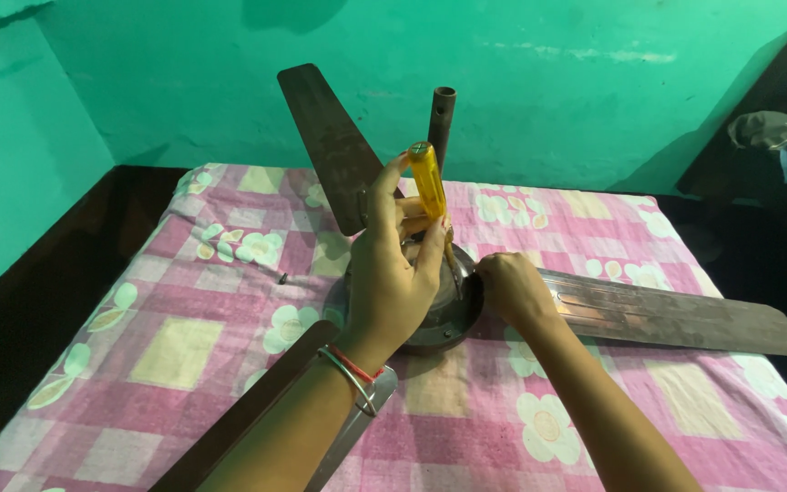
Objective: The person attaches three fan blades to a ceiling fan motor housing using a screwdriver. They position each blade, insert screws, and tighten them sequentially. The person rotates the fan to access each blade and completes the assembly.
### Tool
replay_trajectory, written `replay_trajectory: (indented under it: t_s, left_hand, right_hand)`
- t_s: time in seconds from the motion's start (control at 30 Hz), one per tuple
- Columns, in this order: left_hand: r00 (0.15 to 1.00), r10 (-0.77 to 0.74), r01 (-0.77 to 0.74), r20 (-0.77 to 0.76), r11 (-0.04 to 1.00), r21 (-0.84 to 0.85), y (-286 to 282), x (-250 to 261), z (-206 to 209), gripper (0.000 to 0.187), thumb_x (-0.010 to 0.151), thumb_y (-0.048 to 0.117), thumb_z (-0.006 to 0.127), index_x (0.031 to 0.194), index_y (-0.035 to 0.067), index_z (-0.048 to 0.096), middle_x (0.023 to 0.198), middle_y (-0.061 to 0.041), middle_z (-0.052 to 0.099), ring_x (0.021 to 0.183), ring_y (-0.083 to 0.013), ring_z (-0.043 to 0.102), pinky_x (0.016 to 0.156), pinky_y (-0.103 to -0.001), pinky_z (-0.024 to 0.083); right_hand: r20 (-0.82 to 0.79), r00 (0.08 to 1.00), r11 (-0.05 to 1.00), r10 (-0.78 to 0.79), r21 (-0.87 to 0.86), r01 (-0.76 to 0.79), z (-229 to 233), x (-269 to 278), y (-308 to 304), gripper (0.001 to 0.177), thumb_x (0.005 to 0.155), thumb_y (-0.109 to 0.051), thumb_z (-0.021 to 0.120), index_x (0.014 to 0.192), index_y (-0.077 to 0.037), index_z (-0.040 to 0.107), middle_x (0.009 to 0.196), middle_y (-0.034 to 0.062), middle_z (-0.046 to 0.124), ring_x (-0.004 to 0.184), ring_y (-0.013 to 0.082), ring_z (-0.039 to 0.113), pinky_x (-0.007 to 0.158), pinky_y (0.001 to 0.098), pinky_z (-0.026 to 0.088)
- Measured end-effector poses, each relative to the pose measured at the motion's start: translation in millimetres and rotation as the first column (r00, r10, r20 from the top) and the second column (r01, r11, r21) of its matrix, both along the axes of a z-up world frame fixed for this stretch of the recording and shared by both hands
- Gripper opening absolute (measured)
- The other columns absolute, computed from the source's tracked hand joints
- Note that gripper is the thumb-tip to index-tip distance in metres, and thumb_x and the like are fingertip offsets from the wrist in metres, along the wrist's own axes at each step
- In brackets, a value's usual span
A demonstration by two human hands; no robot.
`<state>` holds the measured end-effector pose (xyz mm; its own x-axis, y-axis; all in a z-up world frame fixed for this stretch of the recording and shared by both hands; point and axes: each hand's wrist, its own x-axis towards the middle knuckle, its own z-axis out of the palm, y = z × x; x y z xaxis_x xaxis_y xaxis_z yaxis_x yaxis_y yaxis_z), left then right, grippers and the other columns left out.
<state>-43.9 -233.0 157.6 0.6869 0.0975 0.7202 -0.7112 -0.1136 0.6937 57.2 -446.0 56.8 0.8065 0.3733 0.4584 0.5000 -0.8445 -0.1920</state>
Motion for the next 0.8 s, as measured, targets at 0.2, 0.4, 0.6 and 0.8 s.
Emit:
replay_trajectory:
  t_s: [0.2,0.4,0.6,0.8]
  left_hand:
    - [1.0,0.013,-0.013,0.008,1.0,0.017,2.6,-1.7,1.1,0.06,0.104,0.005,0.062,0.155,0.013,0.032,0.114,-0.013,0.074,0.106,-0.0219,0.08,0.08,-0.03,0.069]
    - [1.0,0.025,-0.025,0.011,1.0,0.016,0.8,-1.3,2.4,0.07,0.104,0.004,0.062,0.162,0.015,0.025,0.121,-0.013,0.074,0.107,-0.0216,0.08,0.085,-0.031,0.069]
    - [0.976,0.05,-0.072,0.213,0.993,0.093,-20.4,12.1,4.9,0.068,0.104,-0.001,0.062,0.162,0.019,0.031,0.16,-0.011,0.053,0.125,-0.0255,0.072,0.099,-0.032,0.065]
    - [0.995,-0.002,-0.008,0.096,0.994,0.112,-49.9,45.4,-6.8,0.066,0.105,0.002,0.062,0.161,0.023,0.034,0.147,-0.01,0.062,0.121,-0.0256,0.074,0.091,-0.035,0.063]
  right_hand:
    - [-0.127,0.992,0.99,-0.004,0.139,0.022,8.0,-2.5,-6.9,0.015,0.083,-0.002,0.067,0.089,-0.002,0.08,0.081,0.0214,0.073,0.068,0.0361,0.072,0.07,0.0416,0.058]
    - [-0.22,0.973,0.959,-0.069,0.253,0.125,-1.7,-4.1,-6.5,0.016,0.086,-0.003,0.069,0.098,-0.001,0.079,0.08,0.0186,0.075,0.064,0.0301,0.074,0.066,0.0378,0.059]
    - [-0.265,0.964,0.893,-0.007,0.433,0.125,-10.5,0.6,-19.1,0.02,0.083,-0.009,0.078,0.101,-0.003,0.081,0.087,0.0134,0.081,0.074,0.0171,0.078,0.07,0.0309,0.061]
    - [-0.465,0.883,0.81,0.059,0.54,0.23,-18.5,13.7,-28.3,0.023,0.086,-0.012,0.079,0.104,0.001,0.08,0.085,0.0106,0.082,0.074,0.0125,0.075,0.069,0.0294,0.06]
